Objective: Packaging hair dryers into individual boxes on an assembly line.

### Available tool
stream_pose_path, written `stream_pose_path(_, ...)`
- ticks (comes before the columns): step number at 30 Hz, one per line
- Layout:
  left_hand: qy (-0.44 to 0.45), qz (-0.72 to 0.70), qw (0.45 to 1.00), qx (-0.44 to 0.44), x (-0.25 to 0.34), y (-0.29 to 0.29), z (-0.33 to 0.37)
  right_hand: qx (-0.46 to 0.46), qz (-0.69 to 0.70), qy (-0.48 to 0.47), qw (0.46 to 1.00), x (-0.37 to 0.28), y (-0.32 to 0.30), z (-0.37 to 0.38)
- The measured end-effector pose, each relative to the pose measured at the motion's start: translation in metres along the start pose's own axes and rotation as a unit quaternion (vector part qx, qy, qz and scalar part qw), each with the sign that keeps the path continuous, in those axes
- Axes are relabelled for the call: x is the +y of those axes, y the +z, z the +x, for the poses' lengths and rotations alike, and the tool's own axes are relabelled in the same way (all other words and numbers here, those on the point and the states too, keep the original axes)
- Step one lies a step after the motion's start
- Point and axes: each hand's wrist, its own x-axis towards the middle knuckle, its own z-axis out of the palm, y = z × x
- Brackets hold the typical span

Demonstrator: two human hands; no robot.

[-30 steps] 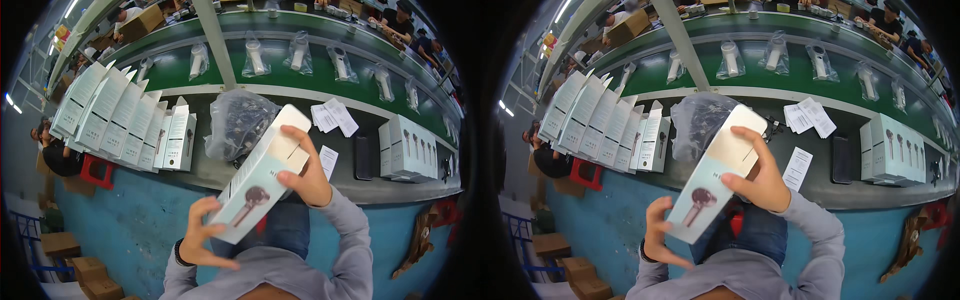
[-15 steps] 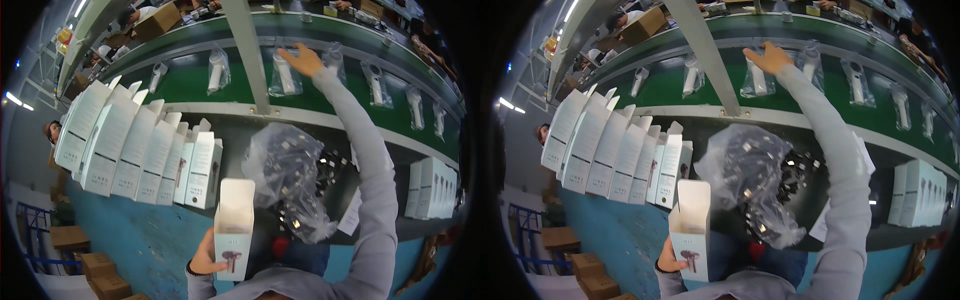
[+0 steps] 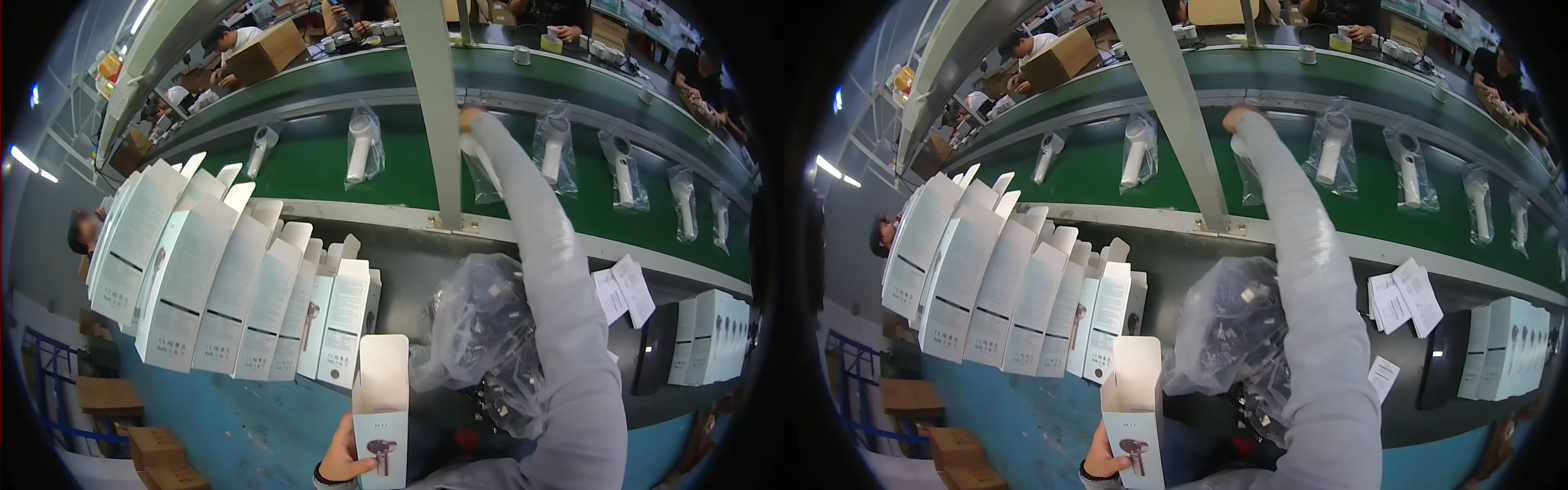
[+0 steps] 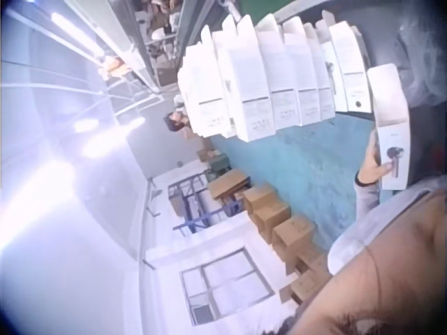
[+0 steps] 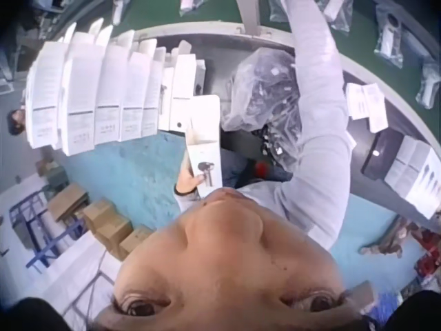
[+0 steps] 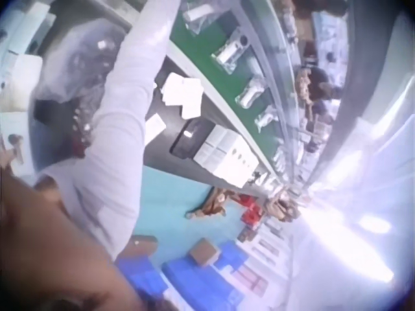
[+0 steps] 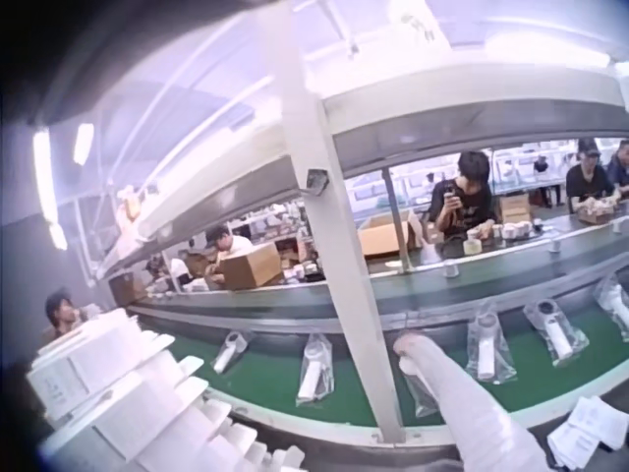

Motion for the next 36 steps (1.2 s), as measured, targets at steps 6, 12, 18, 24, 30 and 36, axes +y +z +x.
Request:
stream_pose_path(6, 0.042, 0.029, 0.999, -0.007, -0.003, 0.005, -0.024, 0.194, 0.073, -0.098, 0.973, 0.028, -0.095, -0.135)
stream_pose_path(12, 0.057, 0.079, 0.993, -0.066, -0.016, 0.016, -0.027, 0.297, 0.293, -0.170, 0.893, 0.116, -0.144, -0.285)
stream_pose_path(18, 0.012, 0.245, 0.964, -0.104, -0.017, 0.008, -0.049, 0.305, 0.387, -0.211, 0.844, 0.149, -0.188, -0.468)
stream_pose_path(24, 0.063, 0.273, 0.942, -0.183, -0.032, 0.004, -0.039, 0.122, 0.587, -0.427, 0.677, 0.037, -0.087, -0.567)
stream_pose_path(30, -0.035, 0.379, 0.906, -0.185, -0.051, 0.005, -0.032, 0.008, 0.819, -0.399, 0.412, 0.157, -0.084, -0.590)
stream_pose_path(36, -0.028, 0.323, 0.919, -0.225, -0.069, 0.019, -0.037, 0.008, 0.807, -0.348, 0.477, 0.113, -0.055, -0.606)
